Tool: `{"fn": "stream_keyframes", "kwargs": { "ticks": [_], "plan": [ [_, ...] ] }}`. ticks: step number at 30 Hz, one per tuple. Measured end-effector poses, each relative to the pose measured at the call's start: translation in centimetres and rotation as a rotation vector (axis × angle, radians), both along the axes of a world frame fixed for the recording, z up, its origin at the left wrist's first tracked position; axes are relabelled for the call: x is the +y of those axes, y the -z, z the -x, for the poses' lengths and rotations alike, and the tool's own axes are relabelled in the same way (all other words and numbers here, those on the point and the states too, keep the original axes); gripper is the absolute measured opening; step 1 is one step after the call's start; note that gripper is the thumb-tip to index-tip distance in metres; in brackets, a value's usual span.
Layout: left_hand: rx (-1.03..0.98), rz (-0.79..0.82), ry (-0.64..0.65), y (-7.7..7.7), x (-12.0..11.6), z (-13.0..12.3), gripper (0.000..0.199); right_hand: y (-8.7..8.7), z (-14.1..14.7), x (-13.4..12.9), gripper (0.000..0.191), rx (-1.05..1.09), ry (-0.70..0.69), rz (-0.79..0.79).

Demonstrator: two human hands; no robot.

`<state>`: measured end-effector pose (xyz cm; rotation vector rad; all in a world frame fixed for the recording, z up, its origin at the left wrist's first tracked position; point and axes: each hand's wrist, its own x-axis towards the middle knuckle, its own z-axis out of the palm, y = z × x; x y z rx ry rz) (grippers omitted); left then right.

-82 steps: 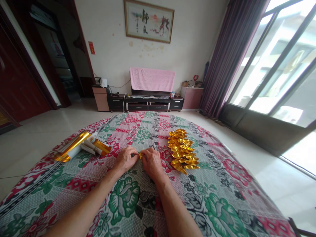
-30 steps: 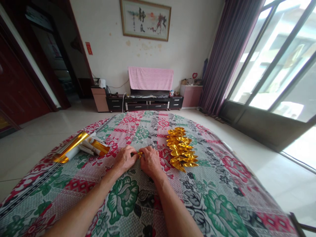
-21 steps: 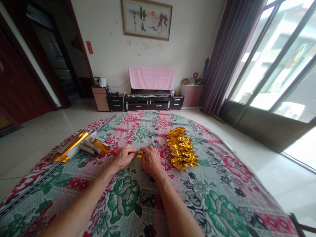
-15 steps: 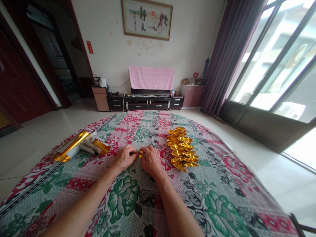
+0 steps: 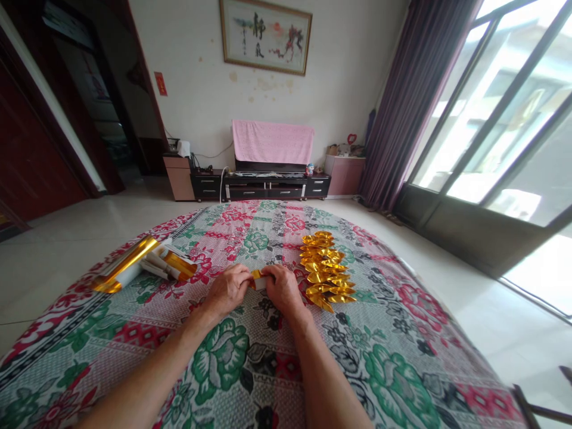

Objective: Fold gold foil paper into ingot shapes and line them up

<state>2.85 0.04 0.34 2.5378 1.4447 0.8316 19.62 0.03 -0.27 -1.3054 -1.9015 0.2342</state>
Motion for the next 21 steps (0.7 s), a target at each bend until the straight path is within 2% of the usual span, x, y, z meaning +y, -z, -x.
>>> {"fn": "stream_keyframes", "kwargs": {
  "ticks": [10, 14, 18, 21],
  "plan": [
    [-0.058, -0.022, -0.106, 0.2, 0.1, 0.3, 0.015, -0.9, 0.9, -1.1, 0.021, -0.127, -0.032, 0.001],
    [-0.006, -0.051, -0.033, -0.1, -0.2, 0.2, 0.018, -0.8, 0.7, -0.9, 0.022, -0.124, -0.048, 0.009],
    [0.001, -0.044, 0.073, -0.4, -0.6, 0.2, 0.012, -0.8, 0.1, -0.6, 0.029, -0.117, -0.092, 0.018],
    [-0.001, -0.038, 0.092, -0.4, -0.6, 0.3, 0.012, -0.9, -0.3, -0.4, 0.034, -0.130, -0.136, 0.037]
  ]
}}
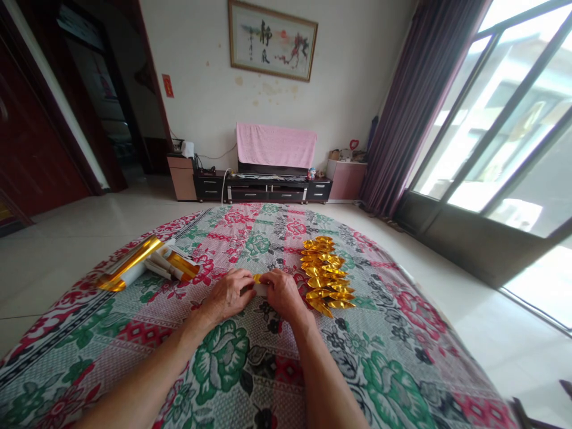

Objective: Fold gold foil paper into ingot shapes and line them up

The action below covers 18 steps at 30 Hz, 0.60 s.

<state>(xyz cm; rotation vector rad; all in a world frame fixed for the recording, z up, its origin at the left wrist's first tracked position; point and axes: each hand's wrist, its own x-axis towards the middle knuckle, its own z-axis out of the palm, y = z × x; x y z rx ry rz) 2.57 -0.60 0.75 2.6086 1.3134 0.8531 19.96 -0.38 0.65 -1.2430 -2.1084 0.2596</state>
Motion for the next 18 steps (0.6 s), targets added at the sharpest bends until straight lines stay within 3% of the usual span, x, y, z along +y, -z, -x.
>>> {"fn": "stream_keyframes", "kwargs": {
  "ticks": [11, 18],
  "plan": [
    [-0.153, 0.012, -0.045, 1.2, 1.0, 0.2, 0.033, -0.3, -0.1, -0.1, 0.035, -0.010, -0.094, 0.045],
    [-0.189, 0.031, -0.079, 1.1, 1.2, 0.3, 0.018, -0.6, -0.7, -0.1, 0.037, -0.016, -0.159, 0.074]
  ]
}}
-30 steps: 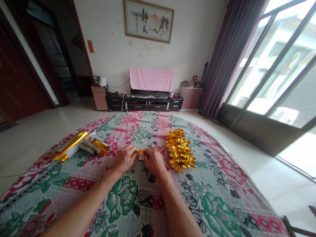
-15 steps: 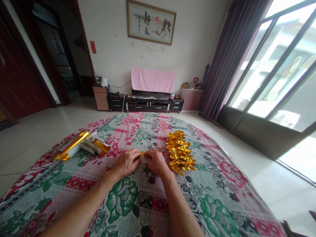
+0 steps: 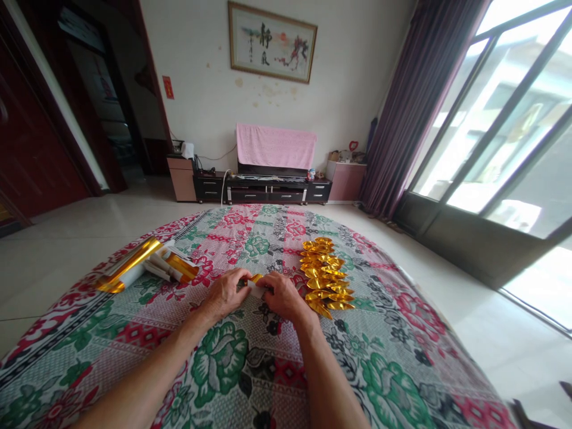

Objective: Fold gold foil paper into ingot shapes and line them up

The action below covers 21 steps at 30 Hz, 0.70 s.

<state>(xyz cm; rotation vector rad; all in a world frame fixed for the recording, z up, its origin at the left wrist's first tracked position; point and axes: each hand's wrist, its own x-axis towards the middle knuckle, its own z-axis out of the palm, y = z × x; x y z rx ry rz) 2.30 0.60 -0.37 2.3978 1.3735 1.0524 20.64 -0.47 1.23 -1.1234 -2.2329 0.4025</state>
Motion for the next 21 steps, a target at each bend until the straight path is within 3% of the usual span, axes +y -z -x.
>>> {"fn": "stream_keyframes", "kwargs": {
  "ticks": [5, 11, 17, 21],
  "plan": [
    [0.029, -0.032, 0.048, -0.11, -0.06, -0.01, 0.010, -0.01, -0.13, -0.03, 0.035, 0.019, -0.032, 0.001],
    [0.099, -0.037, 0.138, -0.13, -0.08, 0.48, 0.019, -0.19, -0.16, -0.17, 0.034, -0.021, -0.031, 0.042],
    [0.102, -0.040, 0.141, -0.23, -0.20, 0.51, 0.020, 0.15, -0.04, -0.09, 0.026, -0.030, -0.026, 0.020],
    [0.109, -0.053, 0.125, -0.68, -0.63, 0.21, 0.011, 0.38, 0.15, 0.04, 0.020, 0.005, -0.027, -0.026]
  ]
}}
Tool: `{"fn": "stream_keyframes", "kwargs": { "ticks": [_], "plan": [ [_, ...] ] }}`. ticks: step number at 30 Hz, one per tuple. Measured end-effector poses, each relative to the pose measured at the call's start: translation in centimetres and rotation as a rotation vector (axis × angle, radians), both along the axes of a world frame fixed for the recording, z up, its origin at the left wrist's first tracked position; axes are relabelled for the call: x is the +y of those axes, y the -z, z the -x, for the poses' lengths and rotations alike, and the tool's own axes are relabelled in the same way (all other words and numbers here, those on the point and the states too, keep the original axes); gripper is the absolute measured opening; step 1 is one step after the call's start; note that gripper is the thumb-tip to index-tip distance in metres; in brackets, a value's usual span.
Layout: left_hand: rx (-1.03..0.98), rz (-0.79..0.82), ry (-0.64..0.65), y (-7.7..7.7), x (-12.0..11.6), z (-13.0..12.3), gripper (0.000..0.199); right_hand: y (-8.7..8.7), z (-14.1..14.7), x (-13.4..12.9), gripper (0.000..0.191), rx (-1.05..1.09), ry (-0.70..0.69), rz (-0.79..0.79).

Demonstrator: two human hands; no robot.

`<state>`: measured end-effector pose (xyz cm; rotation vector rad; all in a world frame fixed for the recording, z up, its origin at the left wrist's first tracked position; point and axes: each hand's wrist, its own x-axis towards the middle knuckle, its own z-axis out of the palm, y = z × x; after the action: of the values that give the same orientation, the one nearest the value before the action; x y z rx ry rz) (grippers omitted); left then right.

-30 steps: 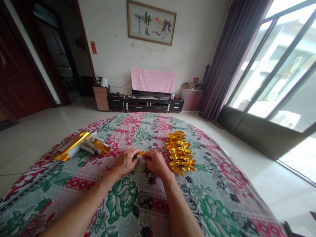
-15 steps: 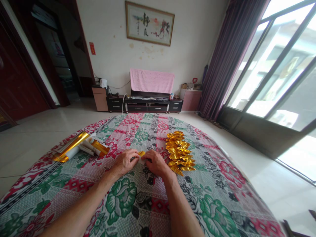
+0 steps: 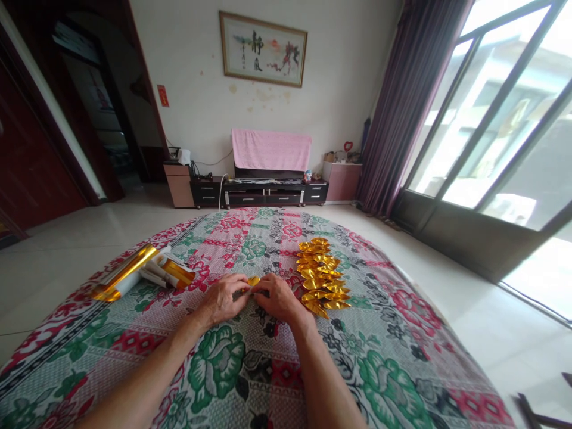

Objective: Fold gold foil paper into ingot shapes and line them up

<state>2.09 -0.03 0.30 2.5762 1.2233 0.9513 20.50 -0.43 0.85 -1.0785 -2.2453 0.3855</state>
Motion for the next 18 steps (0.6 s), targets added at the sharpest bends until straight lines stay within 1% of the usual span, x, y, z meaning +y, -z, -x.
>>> {"fn": "stream_keyframes", "kwargs": {
  "ticks": [4, 7, 10, 14, 18],
  "plan": [
    [0.042, 0.001, -0.044, -0.1, -0.1, -0.4, 0.008, 0.0, 0.0, 0.0, 0.016, 0.032, 0.020, -0.002],
    [0.058, -0.001, -0.058, 0.1, 0.0, -0.7, 0.013, 0.0, -0.1, 0.0, 0.027, 0.057, 0.054, 0.024],
    [0.057, -0.002, -0.028, 0.1, 0.1, -0.5, 0.016, 0.2, -0.1, 0.0, 0.038, 0.096, 0.077, 0.025],
    [0.010, 0.004, 0.009, -0.2, 0.0, 0.0, 0.016, 0.3, 0.5, -0.1, 0.034, 0.099, 0.086, -0.019],
    [-0.016, 0.004, -0.016, -0.2, 0.0, 0.1, 0.016, 0.4, 1.0, -0.3, 0.023, 0.079, 0.074, -0.060]
  ]
}}
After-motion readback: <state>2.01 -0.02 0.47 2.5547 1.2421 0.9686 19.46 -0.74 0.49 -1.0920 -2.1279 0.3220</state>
